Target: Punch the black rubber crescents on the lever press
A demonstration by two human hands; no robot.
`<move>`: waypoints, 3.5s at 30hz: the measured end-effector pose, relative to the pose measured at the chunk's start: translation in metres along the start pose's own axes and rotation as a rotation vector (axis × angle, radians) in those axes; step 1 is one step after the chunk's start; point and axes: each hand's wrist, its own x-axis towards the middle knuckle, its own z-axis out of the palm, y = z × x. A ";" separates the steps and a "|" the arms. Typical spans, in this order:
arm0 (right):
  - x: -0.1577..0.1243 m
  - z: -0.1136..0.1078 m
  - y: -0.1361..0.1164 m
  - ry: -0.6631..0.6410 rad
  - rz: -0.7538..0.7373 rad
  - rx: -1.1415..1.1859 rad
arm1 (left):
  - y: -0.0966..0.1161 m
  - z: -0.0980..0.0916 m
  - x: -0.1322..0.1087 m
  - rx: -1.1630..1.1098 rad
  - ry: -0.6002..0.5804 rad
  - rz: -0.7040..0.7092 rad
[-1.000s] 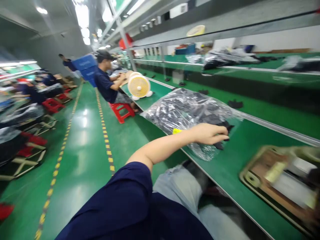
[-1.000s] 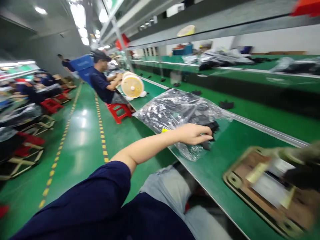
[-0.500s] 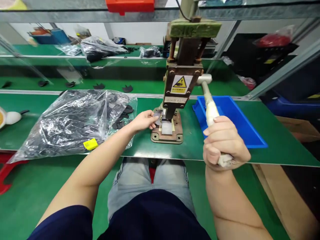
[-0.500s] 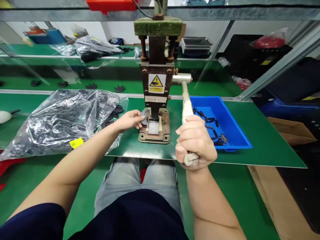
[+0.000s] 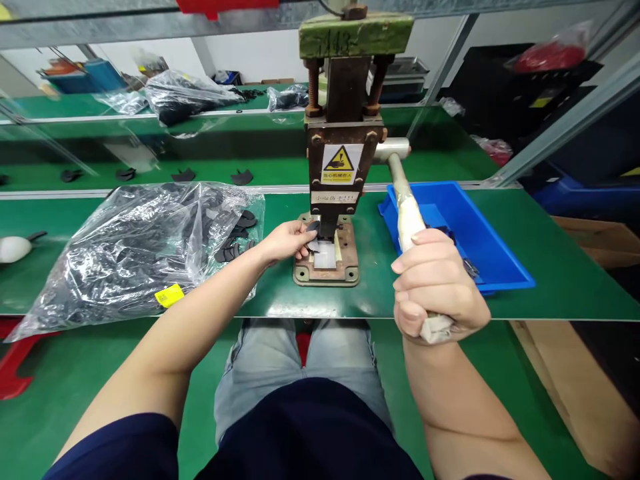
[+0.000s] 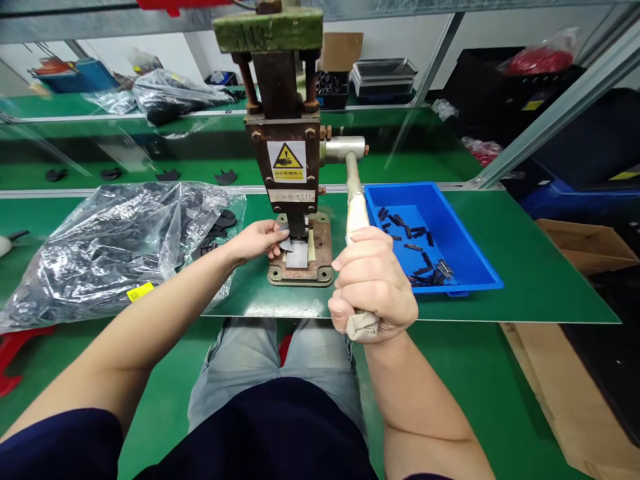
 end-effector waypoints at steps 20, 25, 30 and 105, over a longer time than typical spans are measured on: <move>-0.001 -0.002 0.003 -0.003 -0.018 0.082 | 0.037 -0.003 -0.007 0.212 -0.132 0.003; -0.001 0.000 0.006 0.006 -0.009 0.088 | 0.020 -0.084 -0.042 0.413 0.046 0.253; 0.001 0.006 0.001 0.055 0.001 0.097 | -0.021 -0.141 -0.074 1.083 0.174 0.107; -0.003 0.004 0.010 0.072 -0.050 0.077 | 0.000 -0.013 0.007 0.093 -0.020 -0.056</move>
